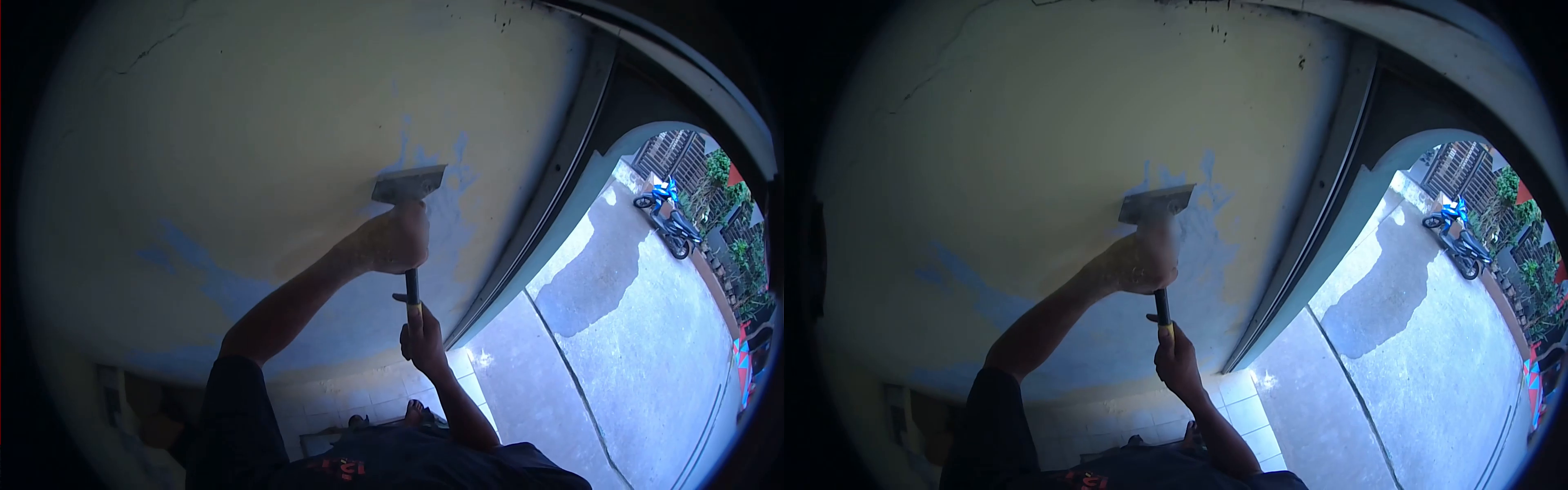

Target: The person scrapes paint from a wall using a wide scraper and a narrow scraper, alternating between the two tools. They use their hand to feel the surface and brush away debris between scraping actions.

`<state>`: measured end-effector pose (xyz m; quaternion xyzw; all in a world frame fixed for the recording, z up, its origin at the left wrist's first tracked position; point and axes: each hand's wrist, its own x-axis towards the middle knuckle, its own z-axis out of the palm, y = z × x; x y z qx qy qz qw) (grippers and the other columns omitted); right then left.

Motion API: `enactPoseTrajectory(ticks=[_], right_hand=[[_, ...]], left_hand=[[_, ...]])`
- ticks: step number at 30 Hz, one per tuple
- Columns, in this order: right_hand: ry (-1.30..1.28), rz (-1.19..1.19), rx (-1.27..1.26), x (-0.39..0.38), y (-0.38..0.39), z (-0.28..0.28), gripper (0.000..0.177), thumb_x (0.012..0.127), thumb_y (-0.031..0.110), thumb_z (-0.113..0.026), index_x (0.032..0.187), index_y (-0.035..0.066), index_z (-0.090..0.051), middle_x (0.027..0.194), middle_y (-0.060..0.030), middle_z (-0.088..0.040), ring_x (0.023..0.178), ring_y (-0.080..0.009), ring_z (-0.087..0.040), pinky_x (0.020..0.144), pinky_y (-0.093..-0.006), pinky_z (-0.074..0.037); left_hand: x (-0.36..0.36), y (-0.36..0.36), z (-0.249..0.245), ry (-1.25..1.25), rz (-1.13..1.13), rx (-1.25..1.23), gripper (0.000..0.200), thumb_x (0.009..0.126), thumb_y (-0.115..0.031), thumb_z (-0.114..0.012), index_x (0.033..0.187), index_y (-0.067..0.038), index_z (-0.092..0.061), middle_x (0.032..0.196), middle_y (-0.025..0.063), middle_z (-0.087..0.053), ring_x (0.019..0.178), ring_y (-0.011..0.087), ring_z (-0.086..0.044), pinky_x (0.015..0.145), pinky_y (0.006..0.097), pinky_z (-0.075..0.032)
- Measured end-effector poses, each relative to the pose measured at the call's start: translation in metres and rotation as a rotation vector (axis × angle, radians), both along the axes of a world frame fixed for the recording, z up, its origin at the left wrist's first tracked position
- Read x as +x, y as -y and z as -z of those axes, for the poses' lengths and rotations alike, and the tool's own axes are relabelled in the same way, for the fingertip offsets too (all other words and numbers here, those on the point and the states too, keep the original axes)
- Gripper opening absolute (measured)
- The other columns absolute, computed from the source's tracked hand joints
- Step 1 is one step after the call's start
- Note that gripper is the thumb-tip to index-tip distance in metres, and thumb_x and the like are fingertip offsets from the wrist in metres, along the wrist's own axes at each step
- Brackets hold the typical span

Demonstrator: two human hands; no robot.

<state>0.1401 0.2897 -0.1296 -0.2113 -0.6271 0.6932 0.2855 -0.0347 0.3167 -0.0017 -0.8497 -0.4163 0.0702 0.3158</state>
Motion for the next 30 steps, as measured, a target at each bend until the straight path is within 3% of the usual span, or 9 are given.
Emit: enactPoseTrajectory(ticks=[9,11,17,20,25,30], right_hand=[[0.015,0.116,0.045,-0.002,0.008,0.002,0.06,0.101,0.049,-0.03,0.125,-0.002,-0.05,0.044,0.0042,-0.039,0.033,-0.0052,-0.038,0.035,-0.0226,-0.029],[0.083,0.066,-0.047,0.005,0.005,-0.003,0.049,0.102,0.044,-0.035,0.125,0.005,-0.053,0.051,0.0061,-0.036,0.041,-0.0033,-0.039,0.041,-0.0227,-0.034],[0.051,0.037,-0.069,0.013,0.004,-0.022,0.049,0.102,0.044,-0.036,0.122,0.005,-0.056,0.052,0.0071,-0.036,0.041,-0.003,-0.038,0.039,-0.0221,-0.032],[0.056,0.056,0.006,0.01,0.007,0.009,0.057,0.101,0.049,-0.031,0.121,0.0,-0.051,0.046,0.0039,-0.039,0.034,-0.0052,-0.038,0.035,-0.0223,-0.031],[0.036,0.024,-0.054,0.01,-0.013,-0.034,0.049,0.102,0.045,-0.036,0.122,0.004,-0.055,0.051,0.0058,-0.038,0.04,-0.0034,-0.041,0.039,-0.0227,-0.036],[0.099,0.055,-0.037,0.019,-0.004,-0.029,0.049,0.102,0.045,-0.036,0.122,0.004,-0.055,0.051,0.0058,-0.038,0.04,-0.0033,-0.041,0.039,-0.0225,-0.035]], left_hand=[[0.002,0.004,-0.002,-0.045,-0.029,0.036,0.02,0.068,-0.023,-0.064,0.051,-0.018,-0.056,0.055,-0.0051,-0.057,0.066,0.0121,-0.056,0.08,0.0306,-0.039],[-0.003,-0.001,0.006,0.052,-0.008,0.006,0.019,0.067,-0.023,-0.065,0.051,-0.018,-0.056,0.054,-0.005,-0.056,0.065,0.0127,-0.057,0.08,0.0307,-0.039],[0.003,-0.001,-0.015,0.039,0.0,0.053,0.017,0.064,-0.023,-0.064,0.05,-0.02,-0.055,0.053,-0.0053,-0.055,0.064,0.0125,-0.057,0.078,0.0311,-0.039],[-0.003,-0.004,0.016,0.059,0.035,0.057,0.016,0.063,-0.023,-0.064,0.05,-0.02,-0.055,0.053,-0.0048,-0.055,0.062,0.0129,-0.056,0.077,0.0314,-0.039],[-0.001,-0.018,-0.023,0.008,0.002,0.069,0.016,0.061,-0.023,-0.065,0.05,-0.02,-0.054,0.053,-0.0041,-0.055,0.062,0.0144,-0.056,0.077,0.0346,-0.039],[-0.003,-0.01,-0.004,0.132,0.071,0.058,0.015,0.062,-0.023,-0.065,0.052,-0.02,-0.055,0.055,-0.0035,-0.055,0.064,0.0151,-0.056,0.08,0.0358,-0.039]])
